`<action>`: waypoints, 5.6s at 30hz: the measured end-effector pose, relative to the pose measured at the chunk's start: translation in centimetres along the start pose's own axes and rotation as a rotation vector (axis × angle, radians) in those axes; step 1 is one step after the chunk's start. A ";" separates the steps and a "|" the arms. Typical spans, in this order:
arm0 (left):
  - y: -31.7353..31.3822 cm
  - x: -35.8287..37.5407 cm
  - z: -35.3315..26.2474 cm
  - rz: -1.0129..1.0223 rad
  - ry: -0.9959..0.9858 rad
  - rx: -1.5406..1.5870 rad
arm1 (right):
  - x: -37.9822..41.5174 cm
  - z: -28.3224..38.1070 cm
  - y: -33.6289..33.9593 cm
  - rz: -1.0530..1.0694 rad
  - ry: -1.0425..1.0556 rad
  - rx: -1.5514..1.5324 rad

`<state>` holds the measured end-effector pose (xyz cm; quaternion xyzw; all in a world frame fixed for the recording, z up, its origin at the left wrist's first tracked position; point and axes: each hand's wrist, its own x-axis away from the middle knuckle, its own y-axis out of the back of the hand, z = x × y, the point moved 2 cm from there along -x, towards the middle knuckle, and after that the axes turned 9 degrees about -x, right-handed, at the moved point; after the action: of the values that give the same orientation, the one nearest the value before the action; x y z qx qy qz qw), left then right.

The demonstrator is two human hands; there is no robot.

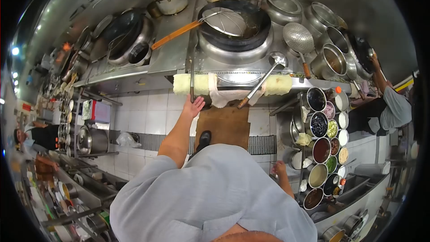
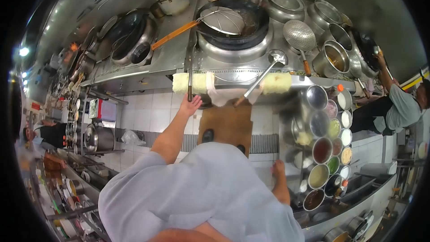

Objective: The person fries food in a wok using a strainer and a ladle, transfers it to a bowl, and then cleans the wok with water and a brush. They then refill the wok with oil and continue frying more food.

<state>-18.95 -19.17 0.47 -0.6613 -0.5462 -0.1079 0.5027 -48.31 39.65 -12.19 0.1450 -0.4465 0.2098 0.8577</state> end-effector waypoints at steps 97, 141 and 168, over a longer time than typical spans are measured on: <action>19.2 4.9 -11.1 -0.154 -0.351 -0.618 | 20.9 -10.7 -19.1 -0.052 0.531 0.655; 46.4 23.2 6.7 -0.174 0.076 -1.742 | 18.2 51.6 -38.9 0.121 0.868 0.086; 48.1 16.2 9.6 -0.134 0.043 -0.672 | 28.9 47.9 -42.4 0.579 0.643 0.123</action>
<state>23.24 3.22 -19.20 -0.7501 -0.5117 -0.3285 0.2600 -46.55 -11.50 35.90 -0.0080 -0.1655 0.5023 0.8487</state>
